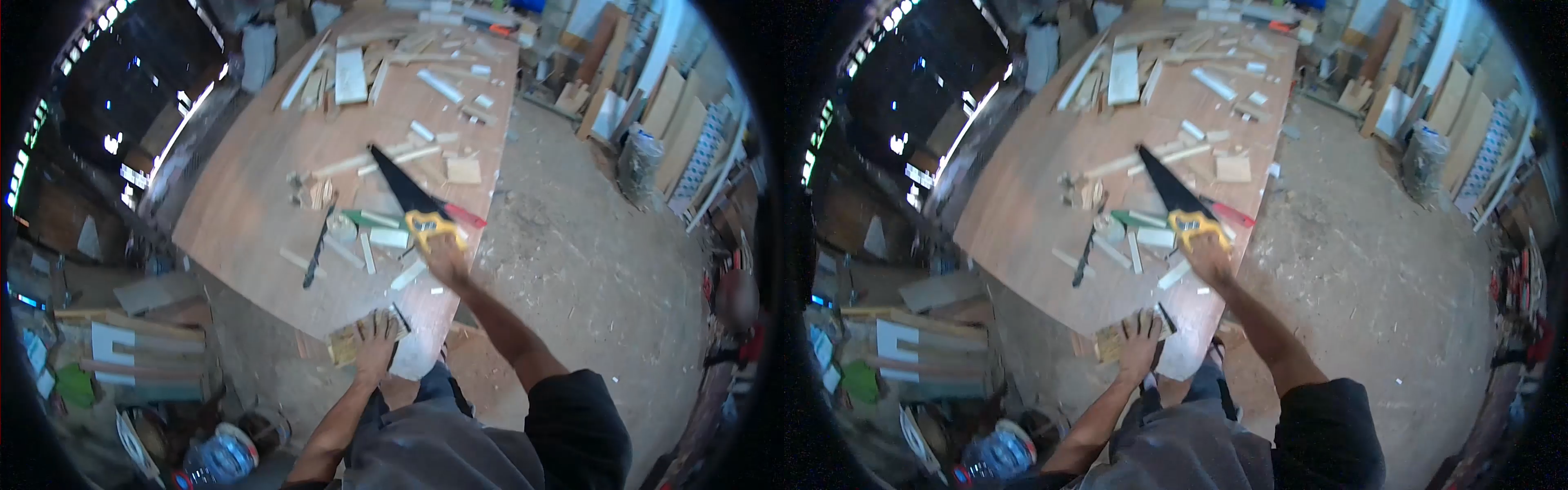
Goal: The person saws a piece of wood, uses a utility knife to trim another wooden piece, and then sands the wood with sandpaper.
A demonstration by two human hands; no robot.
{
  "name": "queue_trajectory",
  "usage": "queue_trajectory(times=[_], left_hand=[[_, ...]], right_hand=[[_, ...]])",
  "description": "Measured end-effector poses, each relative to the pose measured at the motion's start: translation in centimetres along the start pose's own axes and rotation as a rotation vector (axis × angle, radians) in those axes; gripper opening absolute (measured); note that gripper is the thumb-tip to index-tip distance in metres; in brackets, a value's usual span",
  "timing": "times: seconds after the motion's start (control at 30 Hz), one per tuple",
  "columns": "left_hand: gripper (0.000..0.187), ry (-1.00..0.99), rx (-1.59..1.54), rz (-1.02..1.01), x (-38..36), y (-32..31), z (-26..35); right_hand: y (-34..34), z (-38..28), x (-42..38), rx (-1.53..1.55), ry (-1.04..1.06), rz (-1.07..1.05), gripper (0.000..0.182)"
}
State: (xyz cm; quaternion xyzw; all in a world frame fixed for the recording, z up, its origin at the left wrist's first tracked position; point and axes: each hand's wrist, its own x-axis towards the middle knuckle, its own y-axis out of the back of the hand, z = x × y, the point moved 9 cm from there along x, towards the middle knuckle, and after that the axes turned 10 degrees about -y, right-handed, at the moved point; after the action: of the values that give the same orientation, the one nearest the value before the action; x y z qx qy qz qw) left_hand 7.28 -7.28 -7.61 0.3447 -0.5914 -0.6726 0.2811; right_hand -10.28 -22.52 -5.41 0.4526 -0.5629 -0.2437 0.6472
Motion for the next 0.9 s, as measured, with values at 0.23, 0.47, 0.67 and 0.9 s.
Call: queue_trajectory(times=[0.23, 0.47, 0.67, 0.9], left_hand=[[0.078, 0.154, -0.189, -0.078, 1.0, -3.3, 2.2], [0.099, 0.739, -0.463, 0.204, -8.4, -4.4, -5.1], [0.104, 1.119, -0.741, 0.198, -10.5, -6.6, -4.9], [0.059, 1.272, -1.317, 0.595, -11.7, -8.4, -3.8]], right_hand=[[-8.4, 4.7, 4.2, 0.098, 0.063, -0.193, 0.044], [-4.8, 13.9, 3.9, 0.138, -0.387, -0.074, 0.043], [-9.0, 17.3, -0.7, 0.024, -0.531, -0.528, 0.048], [-7.4, 19.3, -3.0, 0.016, -0.763, -0.729, 0.036]])
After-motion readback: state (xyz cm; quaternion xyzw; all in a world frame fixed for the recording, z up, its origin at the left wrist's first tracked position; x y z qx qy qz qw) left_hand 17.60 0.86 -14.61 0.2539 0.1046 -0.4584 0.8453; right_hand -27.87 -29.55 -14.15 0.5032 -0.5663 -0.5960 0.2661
